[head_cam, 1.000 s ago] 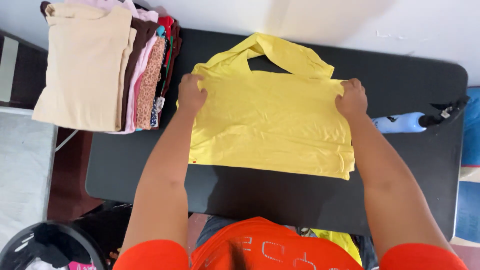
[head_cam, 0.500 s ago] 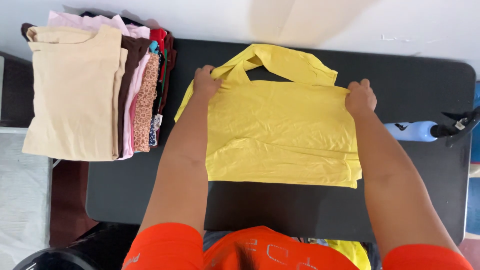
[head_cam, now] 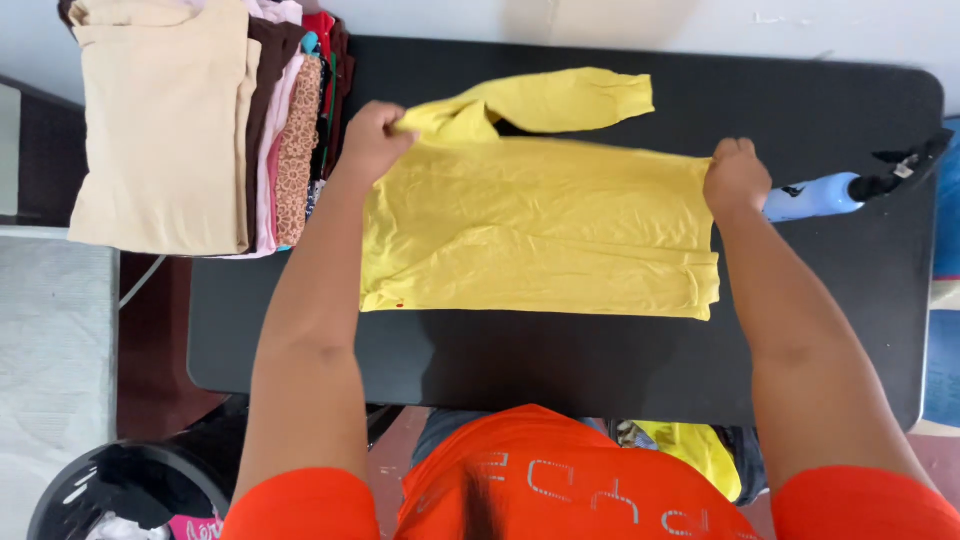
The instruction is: The person folds a yellow t-shirt and a pink t-shirt on a black table. They use a spray bottle to mist the shirts before folding them and then place the folded shirts on a stack.
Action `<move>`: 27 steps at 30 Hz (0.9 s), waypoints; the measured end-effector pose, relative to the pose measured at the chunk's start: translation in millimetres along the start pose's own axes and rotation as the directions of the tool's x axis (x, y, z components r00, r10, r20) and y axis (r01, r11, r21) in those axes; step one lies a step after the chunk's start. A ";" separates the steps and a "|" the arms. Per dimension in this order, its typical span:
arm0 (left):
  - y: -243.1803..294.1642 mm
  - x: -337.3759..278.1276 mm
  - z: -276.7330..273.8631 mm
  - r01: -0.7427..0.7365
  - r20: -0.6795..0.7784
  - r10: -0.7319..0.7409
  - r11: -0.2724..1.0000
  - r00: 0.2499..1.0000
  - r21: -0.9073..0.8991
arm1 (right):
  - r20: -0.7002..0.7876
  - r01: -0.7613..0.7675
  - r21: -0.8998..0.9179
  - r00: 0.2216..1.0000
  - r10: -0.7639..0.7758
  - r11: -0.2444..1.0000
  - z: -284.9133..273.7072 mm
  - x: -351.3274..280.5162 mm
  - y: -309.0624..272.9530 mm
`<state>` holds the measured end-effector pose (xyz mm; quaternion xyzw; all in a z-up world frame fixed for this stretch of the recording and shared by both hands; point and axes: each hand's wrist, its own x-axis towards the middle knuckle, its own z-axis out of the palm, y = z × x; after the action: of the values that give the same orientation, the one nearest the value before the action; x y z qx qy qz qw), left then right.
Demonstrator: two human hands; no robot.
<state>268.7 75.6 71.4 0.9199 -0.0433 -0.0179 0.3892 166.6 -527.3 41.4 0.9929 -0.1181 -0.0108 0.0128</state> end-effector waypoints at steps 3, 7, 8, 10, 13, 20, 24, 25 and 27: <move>-5.0 -49.9 -10.4 -0.162 0.065 0.153 0.974 0.986 0.157 | -0.299 0.096 -0.118 0.946 -0.127 0.988 16.0 -53.2 12.3; -31.1 -113.5 10.6 -0.164 0.144 0.134 0.961 0.980 0.223 | -0.034 0.025 -0.061 0.999 -0.027 0.998 46.1 -86.8 25.8; -44.8 -124.0 23.0 -0.111 0.137 0.080 0.964 0.987 0.240 | -0.062 0.057 -0.045 0.996 -0.060 0.997 45.7 -95.8 24.6; -62.5 -138.5 40.7 -0.056 0.131 0.023 0.965 0.991 0.257 | -0.086 0.090 -0.031 0.992 -0.092 0.995 48.6 -104.5 23.5; -66.4 -148.5 48.0 0.061 0.093 -0.088 0.964 0.992 0.260 | -0.115 0.062 -0.012 0.991 -0.063 0.998 49.2 -105.7 23.5; -18.2 -174.0 10.6 0.239 0.035 -0.247 0.958 0.968 0.160 | -0.156 0.042 0.042 0.987 -0.035 0.998 27.7 -139.3 31.7; -43.7 -188.2 28.0 0.177 0.134 -0.221 0.943 0.966 0.282 | -0.227 0.113 -0.011 0.967 -0.112 0.994 52.9 -161.6 39.8; -38.7 -193.3 29.9 0.177 0.133 -0.221 0.943 0.966 0.283 | -0.227 0.113 -0.010 0.967 -0.112 0.994 52.4 -164.4 37.3; -28.6 -200.7 34.9 0.244 0.041 -0.280 0.891 0.959 0.382 | -0.331 0.124 -0.041 0.935 -0.130 0.991 50.8 -165.8 32.7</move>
<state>68.5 89.3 26.4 0.9725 0.0600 -0.1054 0.1987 -3.5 -521.3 -5.4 0.9858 -0.0497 0.1550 0.0414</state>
